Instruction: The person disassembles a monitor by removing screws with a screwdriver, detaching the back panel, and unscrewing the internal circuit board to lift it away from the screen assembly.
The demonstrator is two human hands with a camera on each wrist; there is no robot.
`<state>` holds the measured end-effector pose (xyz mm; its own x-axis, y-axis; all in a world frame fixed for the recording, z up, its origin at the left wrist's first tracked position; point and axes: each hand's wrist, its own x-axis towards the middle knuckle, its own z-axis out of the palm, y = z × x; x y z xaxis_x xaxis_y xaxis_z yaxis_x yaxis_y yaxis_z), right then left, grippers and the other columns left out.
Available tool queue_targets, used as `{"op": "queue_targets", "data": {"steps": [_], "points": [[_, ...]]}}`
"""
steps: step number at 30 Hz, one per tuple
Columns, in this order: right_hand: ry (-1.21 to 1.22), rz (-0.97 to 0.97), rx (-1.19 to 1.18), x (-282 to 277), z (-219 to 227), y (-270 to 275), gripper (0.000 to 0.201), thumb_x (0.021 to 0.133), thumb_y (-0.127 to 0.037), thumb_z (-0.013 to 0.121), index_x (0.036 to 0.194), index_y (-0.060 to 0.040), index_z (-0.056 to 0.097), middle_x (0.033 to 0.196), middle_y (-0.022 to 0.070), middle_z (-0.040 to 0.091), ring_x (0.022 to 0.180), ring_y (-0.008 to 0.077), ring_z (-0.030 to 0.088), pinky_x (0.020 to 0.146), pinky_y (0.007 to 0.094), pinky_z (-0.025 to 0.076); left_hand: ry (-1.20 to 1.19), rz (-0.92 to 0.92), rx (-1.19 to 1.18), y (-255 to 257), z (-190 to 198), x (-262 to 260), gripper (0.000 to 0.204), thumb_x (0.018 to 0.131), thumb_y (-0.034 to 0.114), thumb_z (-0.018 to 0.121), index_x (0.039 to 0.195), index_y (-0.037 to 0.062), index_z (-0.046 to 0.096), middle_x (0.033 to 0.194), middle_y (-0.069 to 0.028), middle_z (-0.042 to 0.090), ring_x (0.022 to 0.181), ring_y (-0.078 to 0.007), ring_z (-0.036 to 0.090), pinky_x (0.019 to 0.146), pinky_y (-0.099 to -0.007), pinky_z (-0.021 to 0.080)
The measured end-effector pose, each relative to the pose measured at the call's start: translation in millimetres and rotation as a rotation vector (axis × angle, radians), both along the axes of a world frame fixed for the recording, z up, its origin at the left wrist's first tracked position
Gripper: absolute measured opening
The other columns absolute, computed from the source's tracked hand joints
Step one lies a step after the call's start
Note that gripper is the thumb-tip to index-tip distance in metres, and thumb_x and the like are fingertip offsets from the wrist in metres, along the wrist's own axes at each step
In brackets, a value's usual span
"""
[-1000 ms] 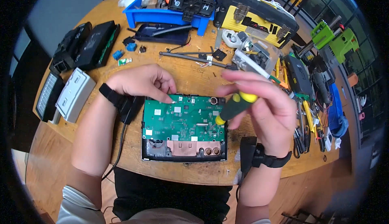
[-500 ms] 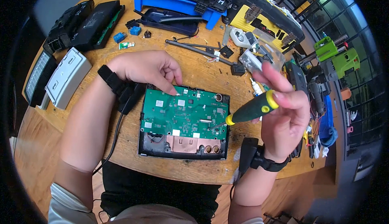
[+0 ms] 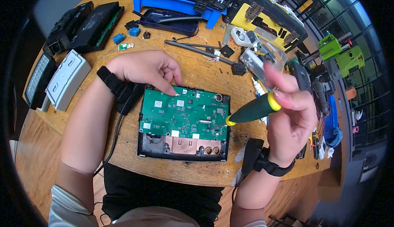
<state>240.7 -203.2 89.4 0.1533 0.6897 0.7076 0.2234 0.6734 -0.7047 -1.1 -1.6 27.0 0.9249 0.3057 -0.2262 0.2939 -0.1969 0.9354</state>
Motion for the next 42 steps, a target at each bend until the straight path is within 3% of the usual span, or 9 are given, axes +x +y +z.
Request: {"op": "queue_targets", "data": {"steps": [2,7,15,22,28,30,34,38,42], "points": [[-0.223,-0.025,-0.040,13,-1,-3,0.033,0.085,-0.026,0.084,0.103,-0.0079,0.062,0.128,0.0267,0.065,0.093,0.0213,0.061,0.086,0.0345,0.046,0.004,-0.002,0.000,0,0,0,0.033,0.082,0.012,0.085,0.107,-0.0020,0.069,0.076,0.0044,0.062,0.069,-0.0029,0.055,0.060,-0.0195,0.041],[-0.201,-0.143,0.090,4,-3,2,0.044,0.072,-0.014,0.093,0.098,-0.0083,0.059,0.086,0.0052,0.056,0.083,0.0158,0.055,0.075,0.0281,0.044,-0.007,0.008,0.017,0,-1,0,0.033,0.082,0.012,0.084,0.107,-0.0018,0.069,0.076,0.0046,0.062,0.068,-0.0028,0.055,0.059,-0.0194,0.041],[-0.115,-0.080,-0.064,-7,3,-9,0.036,0.083,-0.023,0.085,0.102,-0.0062,0.060,0.097,0.0188,0.070,0.088,0.0176,0.061,0.077,0.0281,0.047,-0.008,-0.006,-0.013,2,-2,0,0.032,0.083,0.011,0.084,0.107,-0.0017,0.068,0.075,0.0043,0.062,0.067,-0.0031,0.054,0.059,-0.0201,0.041],[-0.271,-0.211,0.120,-3,-1,1,0.047,0.072,-0.020,0.095,0.092,-0.0081,0.054,0.092,0.0064,0.056,0.082,0.0145,0.054,0.074,0.0255,0.043,-0.019,-0.011,-0.017,2,-4,0,0.032,0.082,0.011,0.084,0.107,-0.0017,0.068,0.075,0.0041,0.063,0.068,-0.0030,0.055,0.060,-0.0201,0.041],[-0.183,-0.083,-0.055,-5,1,-12,0.027,0.089,-0.016,0.078,0.097,-0.0050,0.056,0.137,0.0324,0.058,0.082,0.0154,0.057,0.075,0.0272,0.047,-0.015,-0.013,-0.003,2,-3,0,0.032,0.082,0.012,0.084,0.107,-0.0016,0.069,0.076,0.0039,0.063,0.069,-0.0033,0.056,0.060,-0.0199,0.041],[-0.239,0.039,0.028,-2,2,-4,0.026,0.086,-0.011,0.079,0.093,-0.0056,0.055,0.123,0.0245,0.065,0.078,0.0151,0.057,0.072,0.0256,0.045,-0.017,-0.016,-0.007,2,-4,0,0.032,0.082,0.012,0.084,0.107,-0.0016,0.069,0.076,0.0039,0.063,0.069,-0.0033,0.056,0.060,-0.0199,0.041],[-0.326,-0.349,0.149,-8,0,2,0.031,0.086,-0.019,0.084,0.090,-0.0052,0.056,0.093,0.0076,0.057,0.076,0.0133,0.054,0.068,0.0233,0.041,-0.015,-0.014,-0.011,3,-4,0,0.033,0.082,0.013,0.085,0.106,-0.0014,0.069,0.077,0.0039,0.063,0.069,-0.0033,0.056,0.060,-0.0198,0.042],[-0.048,0.002,-0.114,-3,7,-8,0.029,0.093,-0.024,0.076,0.105,-0.0012,0.062,0.135,0.0298,0.059,0.081,0.0121,0.057,0.067,0.0227,0.046,0.005,0.002,-0.026,2,-2,-1,0.032,0.082,0.012,0.085,0.106,-0.0015,0.068,0.077,0.0038,0.063,0.069,-0.0034,0.056,0.061,-0.0199,0.042],[-0.139,-0.068,-0.140,1,6,-14,0.024,0.087,-0.013,0.080,0.100,-0.0028,0.062,0.128,0.0237,0.064,0.085,0.0157,0.062,0.079,0.0271,0.049,-0.005,-0.007,-0.007,3,-4,0,0.032,0.082,0.012,0.085,0.106,-0.0014,0.068,0.077,0.0037,0.064,0.070,-0.0036,0.056,0.061,-0.0200,0.042]]}}
